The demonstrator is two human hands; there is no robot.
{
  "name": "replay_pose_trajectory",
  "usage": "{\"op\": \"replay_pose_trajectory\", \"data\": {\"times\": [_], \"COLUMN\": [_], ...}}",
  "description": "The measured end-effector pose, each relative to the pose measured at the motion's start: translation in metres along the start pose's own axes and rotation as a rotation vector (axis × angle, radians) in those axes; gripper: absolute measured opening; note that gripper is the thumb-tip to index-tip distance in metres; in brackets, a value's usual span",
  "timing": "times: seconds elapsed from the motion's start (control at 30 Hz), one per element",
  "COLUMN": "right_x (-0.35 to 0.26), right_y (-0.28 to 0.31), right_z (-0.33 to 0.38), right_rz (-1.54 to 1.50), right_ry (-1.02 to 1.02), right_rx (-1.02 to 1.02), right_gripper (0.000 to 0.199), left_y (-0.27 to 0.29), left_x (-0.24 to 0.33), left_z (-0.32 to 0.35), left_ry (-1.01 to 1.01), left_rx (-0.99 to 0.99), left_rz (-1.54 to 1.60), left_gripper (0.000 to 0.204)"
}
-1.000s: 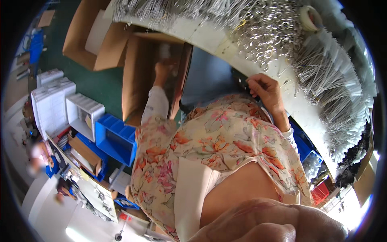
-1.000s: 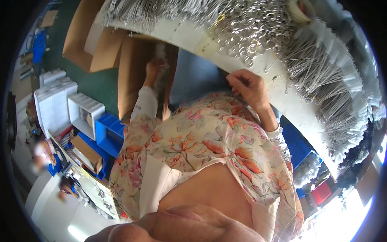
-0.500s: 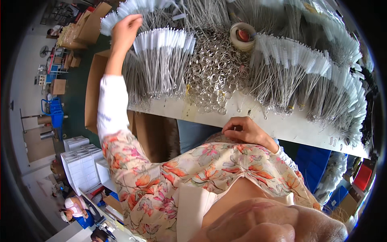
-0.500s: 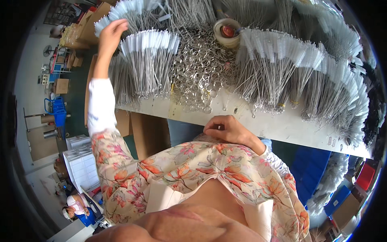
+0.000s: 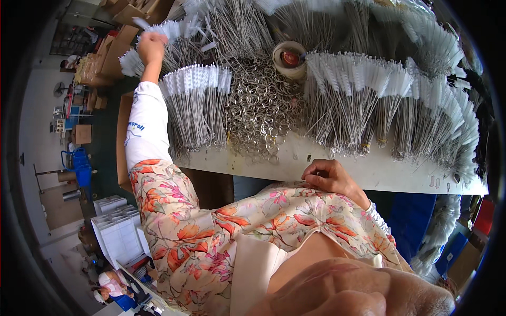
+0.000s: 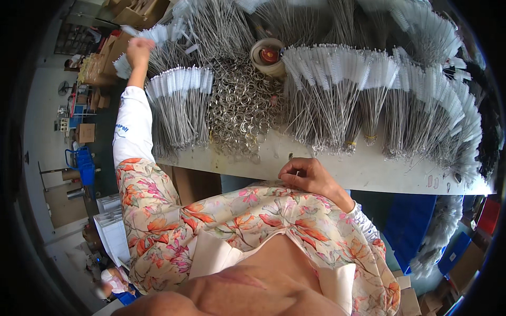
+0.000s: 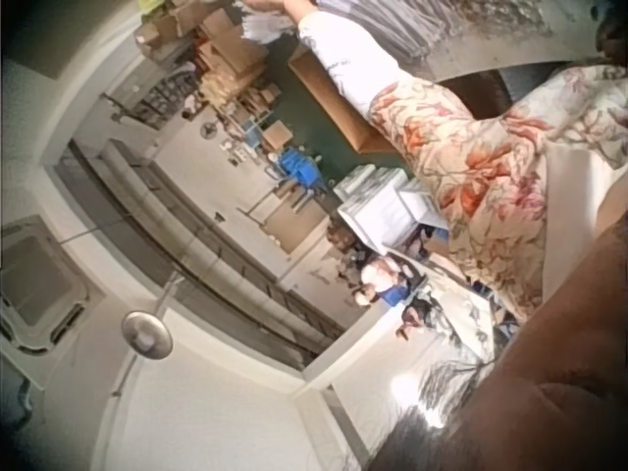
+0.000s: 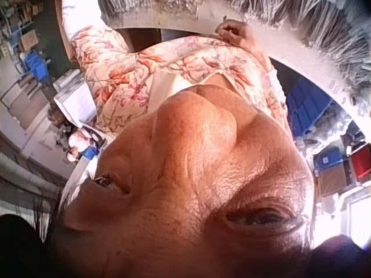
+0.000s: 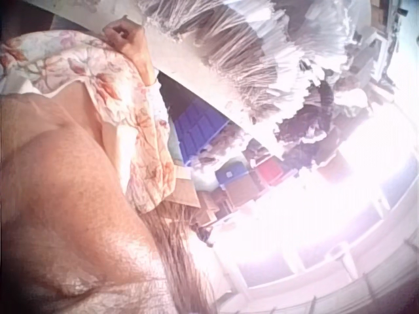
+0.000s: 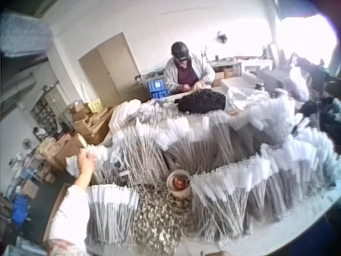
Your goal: Assembling keychain components by attaching rings to white plastic tassels.
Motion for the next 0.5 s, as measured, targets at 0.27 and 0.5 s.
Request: {"op": "replay_pose_trajectory", "data": {"times": [0.27,0.5], "right_x": [-0.084,-0.241], "right_y": [0.009,0.081], "right_z": [0.013,0.040], "right_rz": [0.445,1.265], "right_ry": [0.230,0.477], "right_rx": [0.016,0.378], "right_gripper": [0.011,0.008], "left_y": [-0.110,-0.095], "left_x": [0.083,0.054], "left_z": [0.029,0.011], "left_ry": [-0.117,-0.101], "left_rx": [-0.597,-0.600], "left_rz": [-0.486,0.121], "left_gripper": [0.040,0.019]}}
Point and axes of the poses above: each hand's wrist, its own z-axis away from the middle knuckle, its own y-axis out of the back of the hand, x = y × z, the point moved 7 cm from there along -z, towards the middle knuckle, and after that the axes turned 8 degrees about -x, right-handed, at the moved point
